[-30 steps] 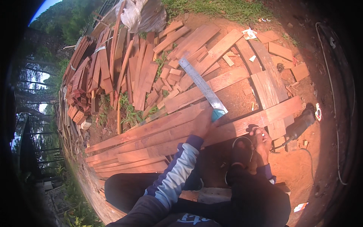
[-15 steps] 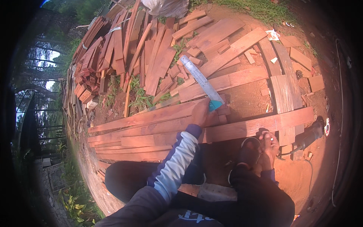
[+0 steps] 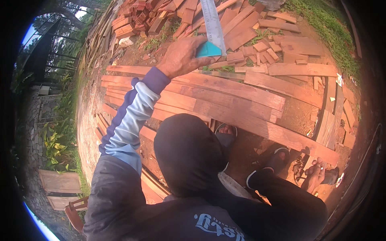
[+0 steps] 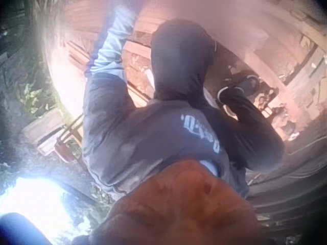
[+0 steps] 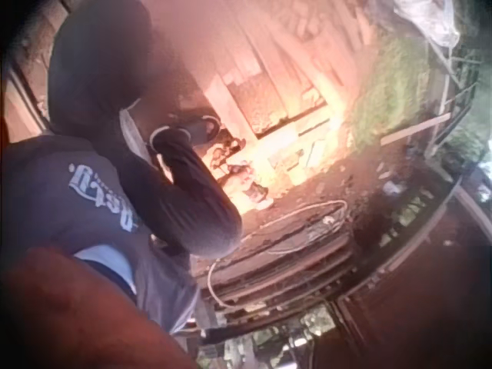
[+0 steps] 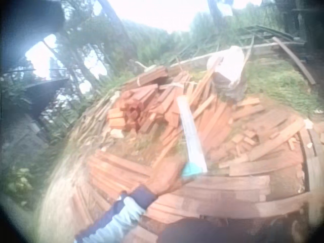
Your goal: The person measures wooden planks with a tape measure and marks them with a pencil. They use a try square to draw straight lines across the planks. The person then picks up a circular saw and positions it on the marked plank, preparing to cut.
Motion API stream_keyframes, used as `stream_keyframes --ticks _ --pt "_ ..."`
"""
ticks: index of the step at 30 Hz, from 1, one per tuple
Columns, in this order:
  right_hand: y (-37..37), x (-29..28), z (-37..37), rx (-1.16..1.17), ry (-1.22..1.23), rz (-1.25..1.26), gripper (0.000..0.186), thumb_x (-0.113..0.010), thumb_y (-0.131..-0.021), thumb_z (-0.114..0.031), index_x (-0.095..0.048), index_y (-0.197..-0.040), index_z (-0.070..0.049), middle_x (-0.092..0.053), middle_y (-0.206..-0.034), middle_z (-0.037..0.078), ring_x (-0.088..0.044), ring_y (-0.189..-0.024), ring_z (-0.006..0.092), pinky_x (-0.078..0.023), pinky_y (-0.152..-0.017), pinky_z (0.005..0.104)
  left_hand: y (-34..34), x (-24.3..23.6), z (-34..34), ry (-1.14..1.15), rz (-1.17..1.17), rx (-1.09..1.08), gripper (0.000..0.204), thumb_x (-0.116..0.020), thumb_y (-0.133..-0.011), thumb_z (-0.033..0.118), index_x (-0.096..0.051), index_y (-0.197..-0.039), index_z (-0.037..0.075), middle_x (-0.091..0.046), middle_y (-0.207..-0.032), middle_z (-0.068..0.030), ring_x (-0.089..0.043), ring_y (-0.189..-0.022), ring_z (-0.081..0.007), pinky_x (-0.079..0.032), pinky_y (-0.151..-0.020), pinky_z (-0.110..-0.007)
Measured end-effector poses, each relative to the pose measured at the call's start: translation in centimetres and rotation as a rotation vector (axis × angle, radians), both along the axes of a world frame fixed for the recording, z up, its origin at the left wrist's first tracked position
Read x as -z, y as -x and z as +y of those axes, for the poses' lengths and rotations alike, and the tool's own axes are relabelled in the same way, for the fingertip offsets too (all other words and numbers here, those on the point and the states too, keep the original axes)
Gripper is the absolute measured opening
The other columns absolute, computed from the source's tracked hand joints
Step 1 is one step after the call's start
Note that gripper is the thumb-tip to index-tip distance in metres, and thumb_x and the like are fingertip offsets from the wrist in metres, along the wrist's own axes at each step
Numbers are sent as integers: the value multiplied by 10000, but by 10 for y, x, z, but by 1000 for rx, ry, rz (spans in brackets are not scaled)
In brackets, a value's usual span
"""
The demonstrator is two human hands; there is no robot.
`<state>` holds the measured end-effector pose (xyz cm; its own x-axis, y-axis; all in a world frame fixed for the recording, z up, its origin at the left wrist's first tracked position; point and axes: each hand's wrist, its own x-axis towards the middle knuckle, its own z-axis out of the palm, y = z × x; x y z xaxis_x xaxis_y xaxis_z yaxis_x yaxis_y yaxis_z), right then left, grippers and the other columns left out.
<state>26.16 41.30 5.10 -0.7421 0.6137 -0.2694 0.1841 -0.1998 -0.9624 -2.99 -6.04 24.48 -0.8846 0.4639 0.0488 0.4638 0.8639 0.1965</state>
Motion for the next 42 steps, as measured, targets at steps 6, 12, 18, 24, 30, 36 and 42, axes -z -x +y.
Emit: stream_keyframes --ticks 6,12,18,24,30,36,42 --pt "9 -26 25 54 -262 -172 251 -484 -1010 -188 -566 -1199 -44 -568 -974 23 -454 -595 67 -382 -483 220 -244 73 -170 -20 -33 -433 512 -810 -661 187 -622 -1108 21 -657 -956 -129 -603 -891 -319 -466 -816 -429" --pt "23 -47 52 54 -423 -267 279 -491 -1005 -235 -584 -1209 -68 -585 -1007 25 -506 -635 101 -410 -518 245 -436 153 -179 -270 -302 -985 507 -820 -665 158 -616 -1112 29 -648 -1064 -185 -587 -1003 -392 -451 -898 -456" --pt "27 -68 88 70 -490 -323 308 -498 -1001 -282 -602 -1219 -92 -602 -1041 28 -557 -676 135 -439 -553 270 -518 206 -170 -136 -439 -905 583 -816 -678 154 -571 -1198 53 -636 -1095 -188 -557 -1060 -380 -412 -951 -453" --pt "44 -87 111 -8 -579 -357 336 -504 -996 -329 -620 -1229 -117 -619 -1074 30 -608 -717 169 -467 -588 295 -595 243 -131 -112 -539 -984 622 -814 -686 177 -564 -1245 70 -632 -1143 -114 -554 -1078 -316 -398 -965 -440" --pt "78 -149 136 -276 -714 -183 359 -493 -1003 -311 -613 -1281 -117 -596 -1006 -25 -528 -822 70 -411 -699 214 -600 243 -103 17 -605 -835 553 -779 -722 243 -580 -1213 84 -626 -1089 -93 -546 -1090 -279 -384 -983 -421" --pt "127 -202 72 -494 -905 7 384 -452 -1030 -271 -570 -1323 -53 -591 -1134 -2 -536 -983 91 -435 -871 235 -624 255 -111 99 -474 -768 555 -750 -758 262 -552 -1236 61 -565 -1184 -144 -505 -1130 -327 -360 -1005 -476" --pt "156 -276 -103 -808 -727 260 397 -409 -1042 -265 -567 -1286 5 -549 -1345 131 -506 -1248 227 -412 -1036 364 -505 209 -108 -402 -173 -1134 426 -708 -851 273 -583 -1174 23 -574 -1172 -196 -523 -1094 -384 -439 -938 -443"
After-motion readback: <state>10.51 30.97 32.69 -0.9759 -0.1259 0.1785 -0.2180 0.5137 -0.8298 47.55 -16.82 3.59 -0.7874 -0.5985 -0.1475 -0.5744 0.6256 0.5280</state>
